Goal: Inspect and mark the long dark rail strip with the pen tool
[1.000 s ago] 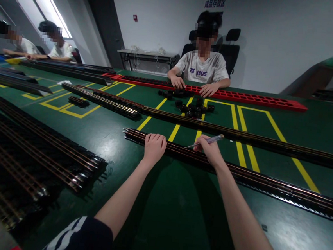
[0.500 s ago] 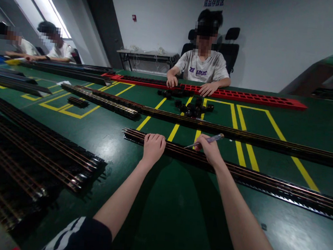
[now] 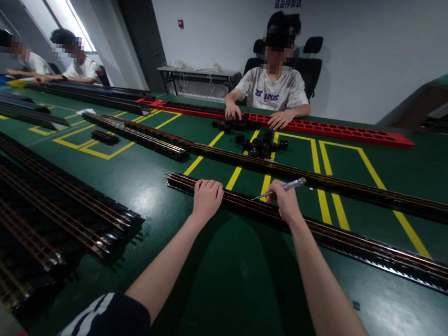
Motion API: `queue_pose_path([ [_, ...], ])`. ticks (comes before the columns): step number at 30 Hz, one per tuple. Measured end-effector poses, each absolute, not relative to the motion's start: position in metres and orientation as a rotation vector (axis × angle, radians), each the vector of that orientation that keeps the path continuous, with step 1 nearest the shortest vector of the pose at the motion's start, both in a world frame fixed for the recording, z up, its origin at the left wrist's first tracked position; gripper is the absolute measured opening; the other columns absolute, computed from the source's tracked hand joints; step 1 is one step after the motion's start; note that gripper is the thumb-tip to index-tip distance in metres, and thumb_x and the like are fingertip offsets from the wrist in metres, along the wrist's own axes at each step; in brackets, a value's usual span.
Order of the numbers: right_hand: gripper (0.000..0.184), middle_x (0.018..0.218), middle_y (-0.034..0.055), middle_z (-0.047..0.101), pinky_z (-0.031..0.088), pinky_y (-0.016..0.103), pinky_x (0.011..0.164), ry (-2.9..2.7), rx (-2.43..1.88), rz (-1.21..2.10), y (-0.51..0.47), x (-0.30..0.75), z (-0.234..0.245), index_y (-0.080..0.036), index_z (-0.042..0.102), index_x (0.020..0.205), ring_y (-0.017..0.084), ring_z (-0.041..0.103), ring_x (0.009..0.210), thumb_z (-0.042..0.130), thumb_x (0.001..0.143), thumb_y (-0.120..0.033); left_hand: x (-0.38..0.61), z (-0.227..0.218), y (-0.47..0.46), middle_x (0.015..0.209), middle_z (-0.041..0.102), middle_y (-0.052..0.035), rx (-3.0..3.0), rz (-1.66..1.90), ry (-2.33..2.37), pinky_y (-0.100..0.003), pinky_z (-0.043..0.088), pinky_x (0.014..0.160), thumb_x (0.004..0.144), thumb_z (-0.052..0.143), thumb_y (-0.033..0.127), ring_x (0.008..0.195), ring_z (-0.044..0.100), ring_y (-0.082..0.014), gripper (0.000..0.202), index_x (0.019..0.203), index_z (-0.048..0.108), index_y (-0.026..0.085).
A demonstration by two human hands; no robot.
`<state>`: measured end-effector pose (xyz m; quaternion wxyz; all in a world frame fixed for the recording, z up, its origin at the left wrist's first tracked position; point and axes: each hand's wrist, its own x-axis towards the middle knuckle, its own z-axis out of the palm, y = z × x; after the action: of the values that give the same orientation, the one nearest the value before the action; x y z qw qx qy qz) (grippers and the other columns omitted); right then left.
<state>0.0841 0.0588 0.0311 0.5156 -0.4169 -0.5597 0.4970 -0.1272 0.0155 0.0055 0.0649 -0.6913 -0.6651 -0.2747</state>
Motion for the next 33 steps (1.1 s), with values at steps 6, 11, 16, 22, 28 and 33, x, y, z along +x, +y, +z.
queue_pose_path([
  [6, 0.021, 0.043, -0.0022, 0.051, 0.038, 0.023, 0.046, -1.378, -1.002, 1.179, 0.058, 0.084, 0.031, -0.019, 0.053, 0.049, 0.01, 0.047, 0.041, 0.054, 0.069, -0.025, -0.127, 0.006, 0.014, 0.097, 0.07, -0.0025, -2.092, -0.933, -1.996, -0.041, 0.031, 0.103, 0.092, 0.035, 0.021, 0.096, 0.06, -0.0187, 0.028, 0.088, 0.063, 0.022],
  [11, 0.023, 0.041, -0.0023, 0.05, 0.037, 0.023, 0.044, -1.379, -1.024, 1.164, 0.058, 0.082, 0.031, -0.02, 0.051, 0.049, 0.01, 0.047, 0.04, 0.055, 0.069, -0.03, -0.125, 0.008, 0.011, 0.096, 0.07, -0.0019, -2.126, -1.011, -1.952, -0.04, 0.028, 0.106, 0.092, 0.036, 0.018, 0.095, 0.061, -0.0168, 0.027, 0.087, 0.062, 0.022],
  [16, 0.02, 0.041, -0.0024, 0.051, 0.036, 0.023, 0.043, -1.359, -1.013, 1.181, 0.06, 0.082, 0.031, -0.02, 0.051, 0.049, 0.01, 0.046, 0.039, 0.054, 0.067, -0.028, -0.112, 0.011, 0.008, 0.097, 0.07, -0.0015, -2.196, -0.978, -1.845, -0.038, 0.03, 0.105, 0.091, 0.038, 0.018, 0.097, 0.061, -0.016, 0.025, 0.088, 0.062, 0.022],
  [22, 0.023, 0.041, -0.0022, 0.05, 0.036, 0.023, 0.043, -1.372, -1.016, 1.173, 0.058, 0.081, 0.033, -0.02, 0.05, 0.048, 0.01, 0.046, 0.039, 0.055, 0.068, -0.03, -0.09, 0.011, 0.007, 0.102, 0.071, -0.0012, -2.328, -0.943, -1.771, -0.035, 0.034, 0.1, 0.092, 0.038, 0.019, 0.099, 0.061, -0.015, 0.026, 0.094, 0.063, 0.02],
  [28, 0.02, 0.041, -0.0021, 0.05, 0.036, 0.023, 0.043, -1.374, -1.018, 1.173, 0.057, 0.081, 0.035, -0.02, 0.051, 0.048, 0.01, 0.046, 0.038, 0.053, 0.066, -0.028, -0.087, 0.008, 0.007, 0.101, 0.071, -0.0031, -2.341, -0.773, -1.772, -0.041, 0.034, 0.099, 0.095, 0.033, 0.025, 0.097, 0.061, -0.0181, 0.031, 0.098, 0.064, 0.02],
  [33, 0.023, 0.041, -0.0024, 0.049, 0.036, 0.024, 0.044, -1.397, -1.034, 1.146, 0.056, 0.081, 0.036, -0.021, 0.05, 0.049, 0.01, 0.046, 0.039, 0.054, 0.069, -0.032, -0.088, 0.009, 0.009, 0.099, 0.07, -0.0039, -2.332, -0.738, -1.745, -0.042, 0.034, 0.099, 0.095, 0.032, 0.026, 0.096, 0.06, -0.0192, 0.033, 0.096, 0.065, 0.021],
])
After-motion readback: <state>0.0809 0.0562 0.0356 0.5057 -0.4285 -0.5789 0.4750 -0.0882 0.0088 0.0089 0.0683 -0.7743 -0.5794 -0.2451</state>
